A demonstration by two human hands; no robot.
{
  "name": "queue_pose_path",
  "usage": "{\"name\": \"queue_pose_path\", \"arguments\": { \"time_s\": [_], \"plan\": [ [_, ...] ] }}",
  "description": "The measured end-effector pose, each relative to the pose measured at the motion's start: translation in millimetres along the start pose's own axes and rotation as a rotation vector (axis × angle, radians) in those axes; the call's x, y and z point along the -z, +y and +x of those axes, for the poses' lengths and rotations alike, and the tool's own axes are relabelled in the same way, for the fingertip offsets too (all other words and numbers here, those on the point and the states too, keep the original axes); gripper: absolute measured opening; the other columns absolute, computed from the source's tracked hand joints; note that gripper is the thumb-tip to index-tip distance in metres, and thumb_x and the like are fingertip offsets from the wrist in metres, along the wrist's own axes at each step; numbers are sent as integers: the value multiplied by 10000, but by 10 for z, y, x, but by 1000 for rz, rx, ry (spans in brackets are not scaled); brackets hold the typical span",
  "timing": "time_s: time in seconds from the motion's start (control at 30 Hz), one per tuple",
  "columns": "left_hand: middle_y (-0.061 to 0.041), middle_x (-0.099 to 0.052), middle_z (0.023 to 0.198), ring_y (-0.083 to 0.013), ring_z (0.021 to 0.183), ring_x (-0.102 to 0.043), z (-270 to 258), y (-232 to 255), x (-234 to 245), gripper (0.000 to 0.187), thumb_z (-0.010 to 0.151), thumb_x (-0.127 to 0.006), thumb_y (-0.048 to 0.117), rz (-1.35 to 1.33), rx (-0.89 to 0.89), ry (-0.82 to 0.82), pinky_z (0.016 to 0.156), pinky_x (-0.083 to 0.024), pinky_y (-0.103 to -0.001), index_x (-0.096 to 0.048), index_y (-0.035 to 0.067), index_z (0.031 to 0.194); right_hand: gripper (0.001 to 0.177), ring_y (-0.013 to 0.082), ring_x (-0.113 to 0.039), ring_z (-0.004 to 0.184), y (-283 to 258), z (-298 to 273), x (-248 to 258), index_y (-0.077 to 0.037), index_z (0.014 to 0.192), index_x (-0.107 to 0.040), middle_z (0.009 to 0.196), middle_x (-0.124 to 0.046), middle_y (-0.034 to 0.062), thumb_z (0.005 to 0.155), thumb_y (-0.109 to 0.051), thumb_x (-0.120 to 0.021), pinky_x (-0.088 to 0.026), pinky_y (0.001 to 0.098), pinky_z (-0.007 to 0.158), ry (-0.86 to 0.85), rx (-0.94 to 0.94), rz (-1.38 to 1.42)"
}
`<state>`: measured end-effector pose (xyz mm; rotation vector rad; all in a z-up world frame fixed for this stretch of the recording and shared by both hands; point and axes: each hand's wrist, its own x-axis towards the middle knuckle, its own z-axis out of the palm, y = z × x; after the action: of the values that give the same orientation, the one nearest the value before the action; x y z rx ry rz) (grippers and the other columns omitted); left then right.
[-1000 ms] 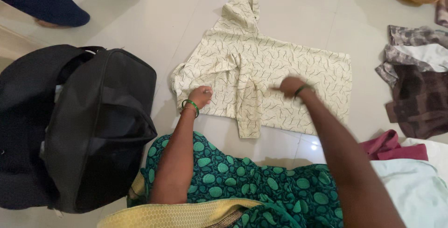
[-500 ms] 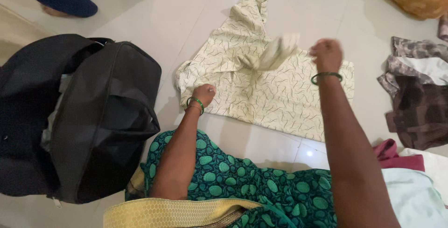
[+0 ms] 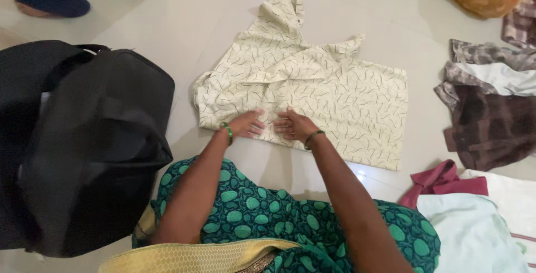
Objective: The person buttons a shirt by hand, spreads it flat on the floor, and begins folding the body and sleeves of the shirt.
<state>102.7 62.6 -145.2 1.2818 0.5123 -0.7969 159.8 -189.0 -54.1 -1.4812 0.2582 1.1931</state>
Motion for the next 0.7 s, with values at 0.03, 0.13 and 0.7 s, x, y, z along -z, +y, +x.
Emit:
{"name": "queue_pose_path", "arguments": {
  "time_s": [0.03,0.13,0.7],
  "plan": [
    [-76,-715,1148,-188,847,-698,50,-46,186,504,959,-544,538,-112,-20,71,668,-553,-339,-540,245,1368,623,271,-655,1177,23,-19,199,-101,1443,-518,1364,-655,121,1050,-540,-316,-500,405,941,3,-7,27],
    [-62,-670,1104,-200,846,-657,97,-83,752,426,952,-676,408,-302,-185,324,647,-545,-369,-611,168,1299,504,313,-623,1280,253,-218,1139,-102,1514,-401,1470,-580,149,1077,-324,-284,-500,418,1057,139,71,9],
    [-122,-747,928,-206,777,-724,-637,151,387,346,918,-603,276,-254,-235,150,701,-587,-339,-661,103,1213,479,301,-678,1085,574,-1161,1875,-99,1365,-540,1246,-681,125,1045,-441,-440,-535,456,879,340,13,109]
  ]
}}
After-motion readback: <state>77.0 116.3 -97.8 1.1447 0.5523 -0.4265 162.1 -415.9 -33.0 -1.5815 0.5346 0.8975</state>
